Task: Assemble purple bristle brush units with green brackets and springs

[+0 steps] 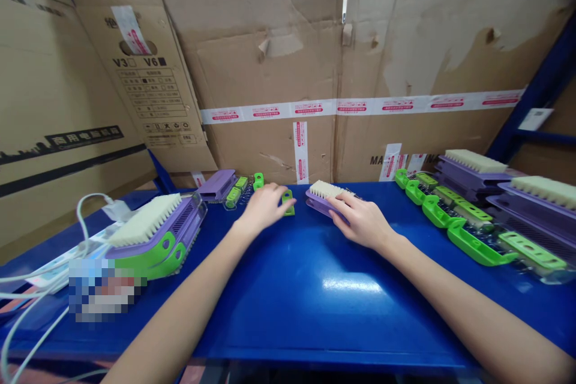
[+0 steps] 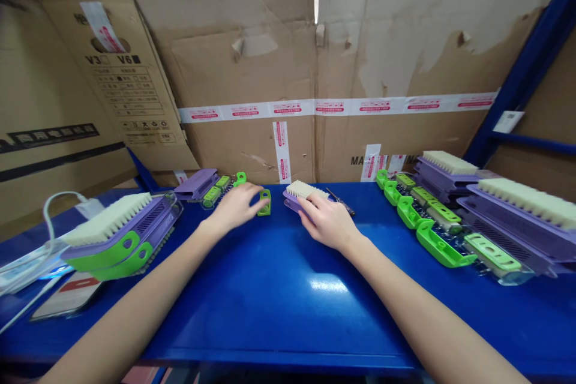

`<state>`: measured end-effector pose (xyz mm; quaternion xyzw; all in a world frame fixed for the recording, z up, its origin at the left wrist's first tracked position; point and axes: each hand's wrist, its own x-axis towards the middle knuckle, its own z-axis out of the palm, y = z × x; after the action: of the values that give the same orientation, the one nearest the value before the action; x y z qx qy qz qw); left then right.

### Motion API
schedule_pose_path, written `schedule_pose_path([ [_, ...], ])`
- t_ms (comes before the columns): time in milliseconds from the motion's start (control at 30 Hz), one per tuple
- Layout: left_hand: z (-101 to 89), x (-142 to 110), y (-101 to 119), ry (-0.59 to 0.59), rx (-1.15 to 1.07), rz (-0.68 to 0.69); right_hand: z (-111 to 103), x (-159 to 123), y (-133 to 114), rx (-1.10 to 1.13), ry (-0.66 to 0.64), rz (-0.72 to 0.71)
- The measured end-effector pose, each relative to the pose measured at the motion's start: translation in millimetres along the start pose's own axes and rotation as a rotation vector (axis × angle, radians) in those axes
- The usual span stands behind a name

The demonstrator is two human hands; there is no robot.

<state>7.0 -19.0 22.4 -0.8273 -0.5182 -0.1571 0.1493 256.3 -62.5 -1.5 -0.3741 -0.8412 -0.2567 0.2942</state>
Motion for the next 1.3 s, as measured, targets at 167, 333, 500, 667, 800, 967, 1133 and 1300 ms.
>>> schedule_pose_path([
  [167,22.8,-0.4,25.5,-0.128,0.065,0.176,-0.8,0.0,-0.1,-0.014,-0.013,0.016],
  [333,21.0,0.4,-4.9,-0.21,0.144,0.028,-1.6,0.3,0.4,-0.013,0.023,0.028],
  [500,18.1,-1.5,-34.6,-0.218,0.143,-0.047,-1.7,0.1,2.4,-0.014,0.034,0.042],
  [667,22.1,-1.4,-50.9,-0.202,0.062,-0.036,-2.8,-0.1,5.2,-0.026,0.018,0.075],
  [800,24.9,0.2,-61.2,-0.189,-0.002,0.016,-4.5,-0.4,9.8,-0.031,0.025,0.117],
  [967,26.8,1.9,-69.2,-0.192,-0.058,0.085,-4.5,-2.5,20.3,-0.03,0.051,0.216],
  [1133,31.1,3.8,-73.1,-0.168,-0.085,0.14,-1.4,-4.9,26.5,-0.035,0.07,0.267],
  [1300,31.7,6.1,-72.2,-0.138,-0.115,0.112,-2.0,-4.4,23.6,-0.031,0.055,0.259],
])
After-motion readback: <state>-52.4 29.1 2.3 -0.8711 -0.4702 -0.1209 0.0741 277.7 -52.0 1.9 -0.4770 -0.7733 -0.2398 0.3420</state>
